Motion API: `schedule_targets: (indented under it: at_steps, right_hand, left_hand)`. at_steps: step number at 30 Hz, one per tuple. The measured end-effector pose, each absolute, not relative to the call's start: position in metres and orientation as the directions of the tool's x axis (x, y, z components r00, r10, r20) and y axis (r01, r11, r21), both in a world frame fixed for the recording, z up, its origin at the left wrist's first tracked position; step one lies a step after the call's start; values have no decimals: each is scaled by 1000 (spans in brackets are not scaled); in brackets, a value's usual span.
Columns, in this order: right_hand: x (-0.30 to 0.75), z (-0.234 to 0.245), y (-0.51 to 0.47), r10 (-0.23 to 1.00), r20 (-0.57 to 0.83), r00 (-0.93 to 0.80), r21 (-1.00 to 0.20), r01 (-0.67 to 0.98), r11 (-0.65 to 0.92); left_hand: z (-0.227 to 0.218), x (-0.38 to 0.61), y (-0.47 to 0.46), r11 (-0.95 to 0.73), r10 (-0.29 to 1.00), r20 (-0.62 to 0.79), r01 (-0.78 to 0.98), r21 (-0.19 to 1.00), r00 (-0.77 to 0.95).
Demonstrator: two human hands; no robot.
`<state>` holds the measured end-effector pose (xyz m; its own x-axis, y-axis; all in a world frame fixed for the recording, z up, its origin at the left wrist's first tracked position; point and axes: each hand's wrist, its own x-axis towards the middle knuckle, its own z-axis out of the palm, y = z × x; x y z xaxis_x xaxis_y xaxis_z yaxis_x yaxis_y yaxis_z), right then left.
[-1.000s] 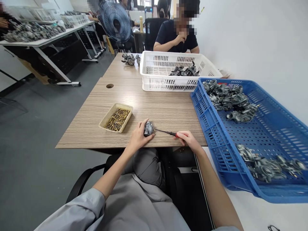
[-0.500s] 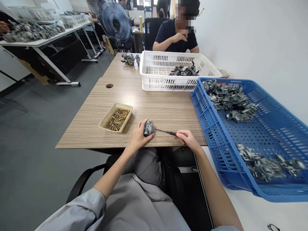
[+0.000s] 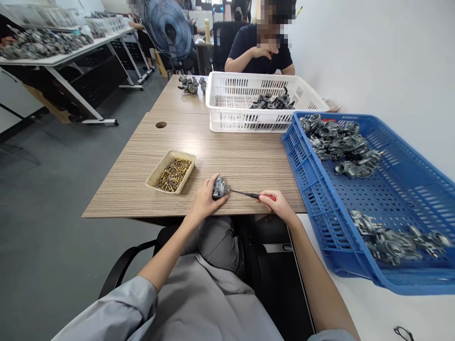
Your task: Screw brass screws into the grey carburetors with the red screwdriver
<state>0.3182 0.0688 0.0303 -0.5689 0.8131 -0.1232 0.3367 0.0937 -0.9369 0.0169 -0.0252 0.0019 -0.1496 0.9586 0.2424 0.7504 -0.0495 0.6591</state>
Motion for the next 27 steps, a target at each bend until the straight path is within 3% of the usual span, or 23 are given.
schedule_targets:
  at_steps: [27]
  right_hand:
    - [311,23,64,859,-77,-507,-908,392,150]
  left_hand:
    - [-2,16,-24,-82,956,265,749,657,-128]
